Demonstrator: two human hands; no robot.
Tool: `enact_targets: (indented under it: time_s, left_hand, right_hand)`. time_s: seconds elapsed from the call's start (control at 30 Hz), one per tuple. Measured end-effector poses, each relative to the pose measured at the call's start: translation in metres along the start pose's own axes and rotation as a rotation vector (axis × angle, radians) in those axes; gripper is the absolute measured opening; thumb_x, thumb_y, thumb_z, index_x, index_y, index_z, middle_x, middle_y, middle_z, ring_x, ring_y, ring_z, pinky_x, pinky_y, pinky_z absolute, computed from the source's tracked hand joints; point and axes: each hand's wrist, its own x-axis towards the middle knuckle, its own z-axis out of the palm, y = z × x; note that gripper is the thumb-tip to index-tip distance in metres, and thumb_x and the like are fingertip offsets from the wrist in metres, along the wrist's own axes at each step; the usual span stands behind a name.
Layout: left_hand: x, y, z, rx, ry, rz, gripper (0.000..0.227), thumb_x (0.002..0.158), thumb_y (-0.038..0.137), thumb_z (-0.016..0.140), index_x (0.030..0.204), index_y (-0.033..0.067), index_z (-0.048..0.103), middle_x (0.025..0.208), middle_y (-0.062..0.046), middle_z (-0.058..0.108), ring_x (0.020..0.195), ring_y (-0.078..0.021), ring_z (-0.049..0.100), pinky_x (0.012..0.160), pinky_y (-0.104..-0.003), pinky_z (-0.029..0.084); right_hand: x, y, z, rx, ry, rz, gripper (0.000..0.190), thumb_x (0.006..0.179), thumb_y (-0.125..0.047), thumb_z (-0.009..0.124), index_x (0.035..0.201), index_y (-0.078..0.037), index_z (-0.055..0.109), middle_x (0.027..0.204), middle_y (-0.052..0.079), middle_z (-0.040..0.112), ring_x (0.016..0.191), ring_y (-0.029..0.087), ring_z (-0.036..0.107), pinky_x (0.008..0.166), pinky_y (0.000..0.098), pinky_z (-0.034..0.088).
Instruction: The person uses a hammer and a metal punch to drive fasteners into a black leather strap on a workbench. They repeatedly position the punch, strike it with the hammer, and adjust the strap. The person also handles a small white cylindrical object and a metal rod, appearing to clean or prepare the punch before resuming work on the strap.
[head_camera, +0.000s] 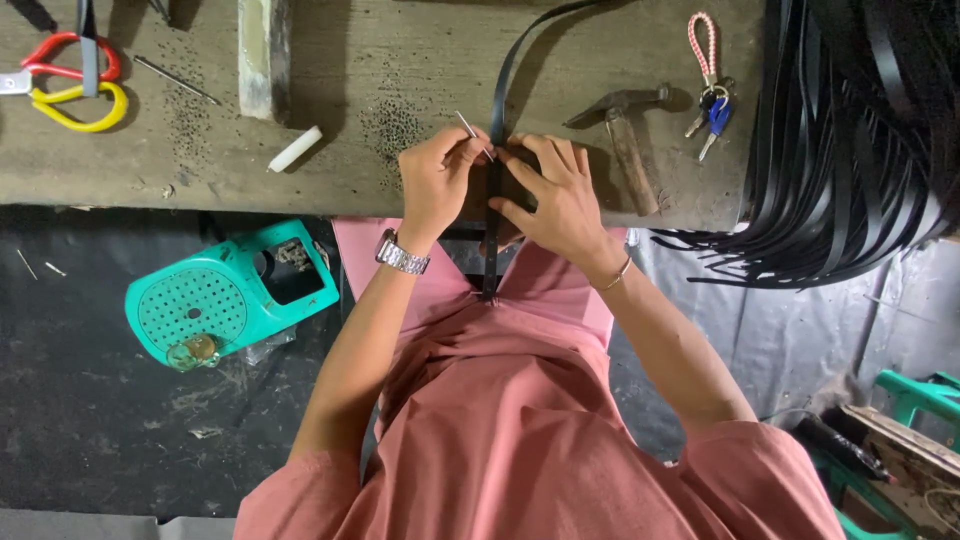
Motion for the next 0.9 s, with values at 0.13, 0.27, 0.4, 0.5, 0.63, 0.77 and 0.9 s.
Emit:
enact_targets:
  time_s: [0.13, 0.27, 0.4, 0.5, 0.63, 0.77, 0.9]
  left_hand:
    - [-0.001, -0.003, 0.001, 0.078, -0.032, 0.013, 0.013, 0.101, 0.014, 0.069, 0.092, 0.0132, 0.078, 0.07, -0.003, 0.076, 0.069, -0.0199, 0.077, 0.067, -0.031, 0.06]
    - [-0.001, 0.0, 0.003, 0.046, -0.025, 0.028, 0.011, 0.099, 0.01, 0.072, 0.09, 0.0124, 0.077, 0.067, -0.005, 0.074, 0.066, -0.022, 0.075, 0.066, -0.029, 0.059]
    - [-0.001, 0.002, 0.005, 0.047, -0.015, 0.06, 0.01, 0.098, 0.007, 0.073, 0.089, 0.0094, 0.077, 0.067, -0.006, 0.074, 0.065, -0.0241, 0.075, 0.065, -0.03, 0.059]
    - [-0.002, 0.001, 0.005, 0.084, -0.012, 0.077, 0.009, 0.096, 0.008, 0.074, 0.088, 0.0113, 0.077, 0.067, -0.006, 0.073, 0.066, -0.0258, 0.075, 0.064, -0.031, 0.059]
    - [-0.003, 0.002, 0.006, 0.087, -0.01, 0.074, 0.009, 0.096, 0.008, 0.074, 0.089, 0.013, 0.077, 0.068, -0.005, 0.074, 0.067, -0.0256, 0.075, 0.066, -0.031, 0.059]
    - [-0.005, -0.002, 0.004, 0.121, -0.034, 0.166, 0.01, 0.095, 0.004, 0.074, 0.089, 0.0116, 0.075, 0.07, -0.005, 0.073, 0.067, -0.0274, 0.074, 0.065, -0.03, 0.059]
    - [-0.009, -0.002, 0.009, 0.23, -0.063, 0.243, 0.011, 0.094, 0.001, 0.073, 0.088, 0.0098, 0.073, 0.068, -0.006, 0.071, 0.064, -0.0276, 0.073, 0.062, -0.032, 0.059]
  right_hand:
    - [0.002, 0.0, -0.003, 0.028, -0.027, 0.024, 0.049, 0.091, -0.042, 0.079, 0.126, -0.009, 0.072, 0.126, 0.01, 0.06, 0.12, 0.032, 0.053, 0.085, 0.0431, 0.039]
    - [0.001, 0.001, -0.002, 0.019, -0.051, 0.049, 0.051, 0.088, -0.043, 0.08, 0.126, -0.01, 0.071, 0.127, 0.009, 0.059, 0.122, 0.032, 0.053, 0.087, 0.0433, 0.038]
    - [0.0, 0.002, -0.001, 0.013, -0.065, 0.058, 0.052, 0.087, -0.044, 0.08, 0.126, -0.011, 0.071, 0.13, 0.007, 0.058, 0.124, 0.031, 0.052, 0.088, 0.0434, 0.038]
    - [0.0, 0.003, -0.001, 0.002, -0.07, 0.057, 0.051, 0.088, -0.045, 0.08, 0.125, -0.011, 0.072, 0.129, 0.008, 0.058, 0.123, 0.031, 0.052, 0.088, 0.0438, 0.039]
    - [0.0, 0.001, -0.003, 0.008, -0.075, 0.056, 0.05, 0.089, -0.044, 0.079, 0.125, -0.011, 0.071, 0.13, 0.008, 0.057, 0.123, 0.032, 0.052, 0.088, 0.0438, 0.039]
    - [0.001, 0.0, -0.003, 0.008, -0.06, 0.05, 0.052, 0.089, -0.045, 0.079, 0.128, -0.011, 0.07, 0.131, 0.007, 0.058, 0.122, 0.031, 0.053, 0.089, 0.044, 0.039]
    - [-0.007, 0.011, 0.008, 0.028, 0.002, 0.066, 0.047, 0.086, -0.04, 0.081, 0.121, -0.011, 0.073, 0.123, 0.005, 0.063, 0.116, 0.029, 0.059, 0.086, 0.0427, 0.041]
